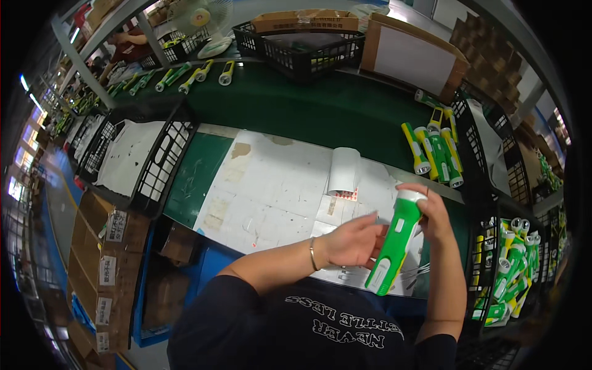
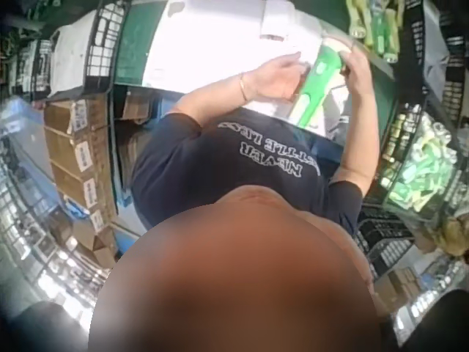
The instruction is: Applying labels and testing flashlight assemblies on a factory line.
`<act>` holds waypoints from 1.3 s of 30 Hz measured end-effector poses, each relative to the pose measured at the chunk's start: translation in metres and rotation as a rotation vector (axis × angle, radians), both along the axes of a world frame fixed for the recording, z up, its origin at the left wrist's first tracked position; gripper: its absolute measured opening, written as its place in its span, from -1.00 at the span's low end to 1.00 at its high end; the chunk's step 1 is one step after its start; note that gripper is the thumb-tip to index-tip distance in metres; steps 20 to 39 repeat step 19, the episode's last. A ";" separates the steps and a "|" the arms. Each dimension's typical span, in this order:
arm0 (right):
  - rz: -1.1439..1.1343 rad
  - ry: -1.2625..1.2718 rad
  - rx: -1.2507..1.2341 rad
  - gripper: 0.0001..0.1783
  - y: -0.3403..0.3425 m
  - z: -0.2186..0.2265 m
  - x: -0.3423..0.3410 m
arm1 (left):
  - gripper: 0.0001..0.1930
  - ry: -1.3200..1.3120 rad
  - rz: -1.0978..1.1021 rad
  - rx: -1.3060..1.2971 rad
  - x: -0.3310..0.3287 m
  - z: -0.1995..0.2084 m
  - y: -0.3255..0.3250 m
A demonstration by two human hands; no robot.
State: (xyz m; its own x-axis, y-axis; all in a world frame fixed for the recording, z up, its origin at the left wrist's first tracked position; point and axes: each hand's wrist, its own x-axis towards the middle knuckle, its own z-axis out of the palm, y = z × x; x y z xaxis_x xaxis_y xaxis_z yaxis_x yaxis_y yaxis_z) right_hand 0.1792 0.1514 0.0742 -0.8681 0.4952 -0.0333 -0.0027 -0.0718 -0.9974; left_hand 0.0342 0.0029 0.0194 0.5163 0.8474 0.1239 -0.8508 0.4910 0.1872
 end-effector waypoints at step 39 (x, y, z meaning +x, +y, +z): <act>-0.446 -0.218 -0.062 -0.69 -0.076 -0.082 0.054 | -0.56 0.606 0.296 -0.237 0.002 -0.036 0.003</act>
